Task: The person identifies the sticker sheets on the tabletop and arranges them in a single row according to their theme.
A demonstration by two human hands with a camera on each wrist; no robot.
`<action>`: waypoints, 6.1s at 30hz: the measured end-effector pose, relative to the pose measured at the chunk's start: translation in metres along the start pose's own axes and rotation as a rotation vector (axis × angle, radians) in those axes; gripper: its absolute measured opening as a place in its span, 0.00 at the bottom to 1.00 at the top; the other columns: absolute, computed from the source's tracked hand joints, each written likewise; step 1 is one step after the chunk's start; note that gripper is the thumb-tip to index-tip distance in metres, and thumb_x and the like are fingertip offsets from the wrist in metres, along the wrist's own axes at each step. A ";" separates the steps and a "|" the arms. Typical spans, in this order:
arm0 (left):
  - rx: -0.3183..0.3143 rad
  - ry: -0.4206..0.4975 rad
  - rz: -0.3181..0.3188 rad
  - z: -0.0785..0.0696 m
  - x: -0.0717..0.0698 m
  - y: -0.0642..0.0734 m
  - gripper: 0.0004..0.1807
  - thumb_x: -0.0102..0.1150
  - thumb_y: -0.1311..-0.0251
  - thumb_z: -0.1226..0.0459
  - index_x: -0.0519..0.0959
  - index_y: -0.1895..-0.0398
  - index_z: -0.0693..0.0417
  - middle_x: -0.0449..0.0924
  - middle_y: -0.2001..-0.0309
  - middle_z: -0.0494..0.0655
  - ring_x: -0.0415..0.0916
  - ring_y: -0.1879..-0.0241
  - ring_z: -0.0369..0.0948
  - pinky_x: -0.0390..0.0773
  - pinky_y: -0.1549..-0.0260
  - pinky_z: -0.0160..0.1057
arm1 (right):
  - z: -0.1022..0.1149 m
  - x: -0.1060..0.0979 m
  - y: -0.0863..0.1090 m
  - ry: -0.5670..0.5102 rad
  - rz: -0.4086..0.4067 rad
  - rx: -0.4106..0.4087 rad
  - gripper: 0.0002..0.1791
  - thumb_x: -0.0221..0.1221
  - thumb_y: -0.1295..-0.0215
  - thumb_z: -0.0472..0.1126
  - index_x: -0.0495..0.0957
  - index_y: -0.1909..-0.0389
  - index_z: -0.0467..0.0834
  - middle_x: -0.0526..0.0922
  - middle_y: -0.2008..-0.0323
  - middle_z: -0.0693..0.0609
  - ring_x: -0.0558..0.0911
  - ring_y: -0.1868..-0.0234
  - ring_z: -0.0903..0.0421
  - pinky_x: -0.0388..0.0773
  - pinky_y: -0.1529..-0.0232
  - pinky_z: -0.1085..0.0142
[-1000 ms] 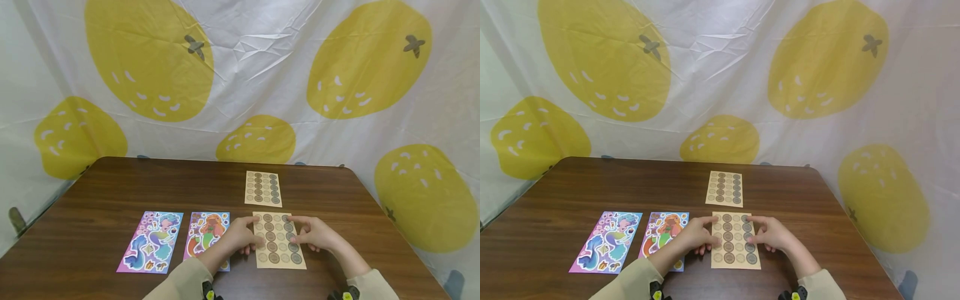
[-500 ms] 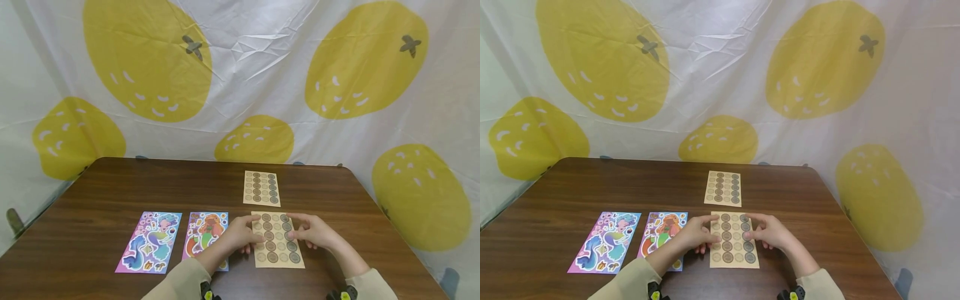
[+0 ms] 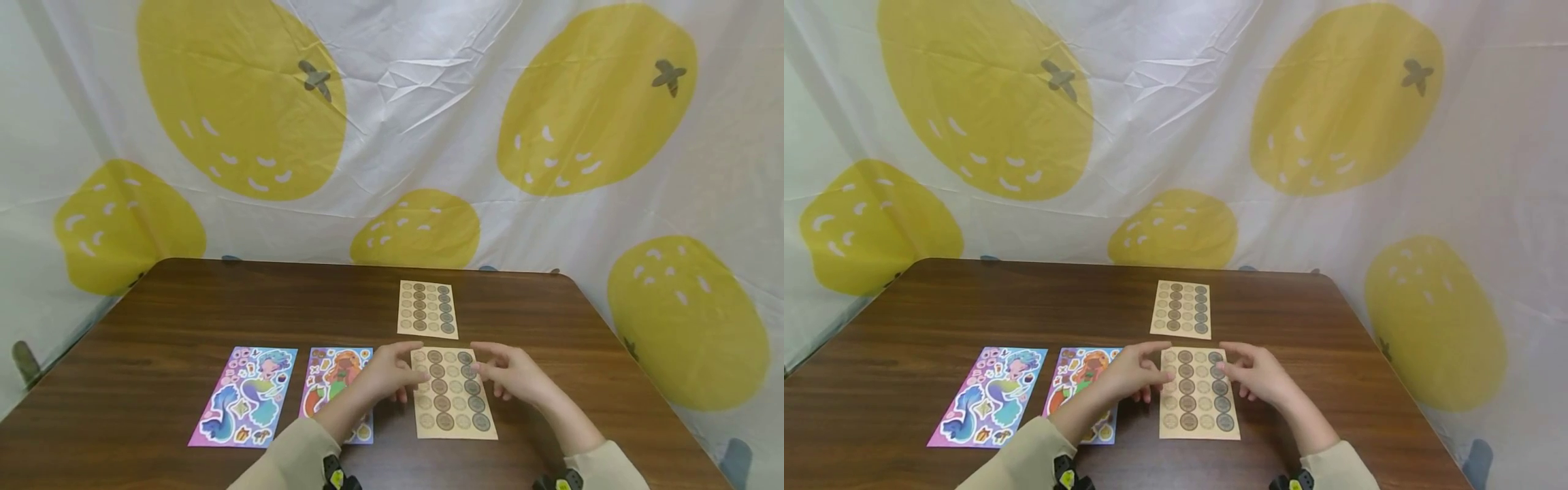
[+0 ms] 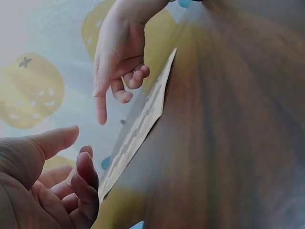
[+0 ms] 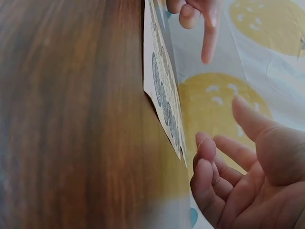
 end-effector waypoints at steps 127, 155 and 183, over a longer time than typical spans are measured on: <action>-0.015 0.394 -0.258 0.014 -0.041 -0.055 0.38 0.58 0.37 0.68 0.52 0.27 0.64 0.60 0.37 0.73 0.67 0.40 0.57 0.72 0.45 0.47 | 0.009 0.015 -0.064 -0.608 -0.206 0.101 0.32 0.47 0.26 0.37 0.47 0.28 0.32 0.57 0.33 0.30 0.62 0.34 0.37 0.63 0.37 0.49; -0.019 0.221 -0.312 0.017 -0.044 -0.055 0.33 0.59 0.39 0.71 0.60 0.32 0.69 0.77 0.47 0.62 0.79 0.61 0.44 0.77 0.58 0.40 | -0.001 0.002 -0.062 -0.373 -0.371 0.208 0.27 0.57 0.34 0.36 0.65 0.36 0.30 0.78 0.50 0.34 0.81 0.62 0.54 0.77 0.55 0.61; 0.059 0.129 -0.394 0.009 -0.043 -0.050 0.38 0.63 0.56 0.78 0.66 0.35 0.66 0.80 0.56 0.58 0.78 0.65 0.44 0.78 0.72 0.35 | 0.006 0.002 -0.056 -0.357 -0.369 0.141 0.29 0.62 0.42 0.29 0.67 0.39 0.29 0.83 0.64 0.39 0.79 0.73 0.60 0.77 0.70 0.70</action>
Point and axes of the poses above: each hand's wrist, its own y-axis away from the middle knuckle, its own x-axis out of the palm, z = x × y, the point moved 6 cm from there along -y, towards the middle knuckle
